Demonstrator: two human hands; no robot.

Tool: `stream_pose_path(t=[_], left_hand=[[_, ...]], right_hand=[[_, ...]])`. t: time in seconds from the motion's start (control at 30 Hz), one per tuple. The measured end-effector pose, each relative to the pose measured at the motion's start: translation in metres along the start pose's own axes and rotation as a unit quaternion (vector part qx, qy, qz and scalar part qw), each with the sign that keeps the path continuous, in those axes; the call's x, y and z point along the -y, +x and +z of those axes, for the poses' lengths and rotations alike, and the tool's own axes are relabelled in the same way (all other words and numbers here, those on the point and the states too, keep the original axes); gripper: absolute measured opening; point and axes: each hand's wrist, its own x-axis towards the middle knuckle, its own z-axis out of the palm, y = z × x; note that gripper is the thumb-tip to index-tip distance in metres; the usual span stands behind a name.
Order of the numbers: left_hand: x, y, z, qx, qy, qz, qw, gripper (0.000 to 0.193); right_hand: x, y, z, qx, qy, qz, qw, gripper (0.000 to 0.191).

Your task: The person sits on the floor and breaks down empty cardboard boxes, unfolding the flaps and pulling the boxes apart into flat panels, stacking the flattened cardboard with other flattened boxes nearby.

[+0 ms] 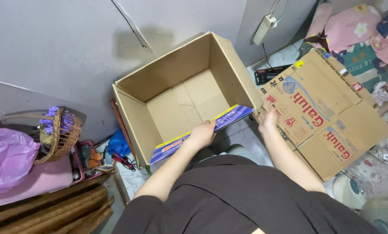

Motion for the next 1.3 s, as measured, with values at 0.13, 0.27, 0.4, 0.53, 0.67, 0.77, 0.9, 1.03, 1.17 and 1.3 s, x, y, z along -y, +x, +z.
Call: stream_pose_path(t=[0.13, 0.27, 0.4, 0.53, 0.67, 0.77, 0.9, 1.03, 1.17, 1.3], left_hand=[[-0.011, 0.006, -0.026, 0.046, -0.022, 0.0, 0.999, 0.06], [-0.022, 0.012, -0.052, 0.05, -0.09, 0.003, 0.995, 0.067], [-0.031, 0.024, -0.059, 0.027, -0.137, -0.011, 0.99, 0.064], [-0.034, 0.037, -0.059, -0.024, -0.172, 0.006, 0.985, 0.062], [-0.038, 0.047, -0.056, -0.065, -0.227, -0.001, 0.972, 0.064], [-0.038, 0.053, -0.049, -0.115, -0.356, 0.016, 0.927, 0.068], [-0.034, 0.065, -0.041, -0.262, -0.538, 0.05, 0.8, 0.063], [-0.031, 0.071, -0.051, -0.395, -0.641, 0.021, 0.658, 0.057], [-0.04, 0.047, -0.067, -0.46, -0.45, -0.085, 0.761, 0.069], [-0.048, 0.037, -0.07, -0.422, -0.139, -0.093, 0.891, 0.08]], right_hand=[[0.0, 0.007, -0.01, 0.153, 0.171, 0.228, 0.946, 0.069], [0.007, 0.015, -0.013, 0.171, 0.197, 0.154, 0.953, 0.066], [0.028, 0.021, -0.021, 0.148, 0.196, 0.043, 0.968, 0.06], [0.058, 0.016, -0.031, 0.216, 0.183, -0.041, 0.958, 0.056], [0.064, -0.004, -0.022, 0.316, 0.091, -0.147, 0.933, 0.058], [0.061, -0.032, -0.007, 0.382, -0.042, -0.23, 0.894, 0.056], [0.07, -0.069, 0.023, 0.488, -0.312, -0.454, 0.677, 0.068], [0.065, -0.091, 0.059, 0.447, -0.44, -0.492, 0.604, 0.055], [0.056, -0.099, 0.07, 0.4, -0.552, -0.494, 0.539, 0.054], [0.045, -0.1, 0.075, 0.361, -0.636, -0.498, 0.465, 0.059]])
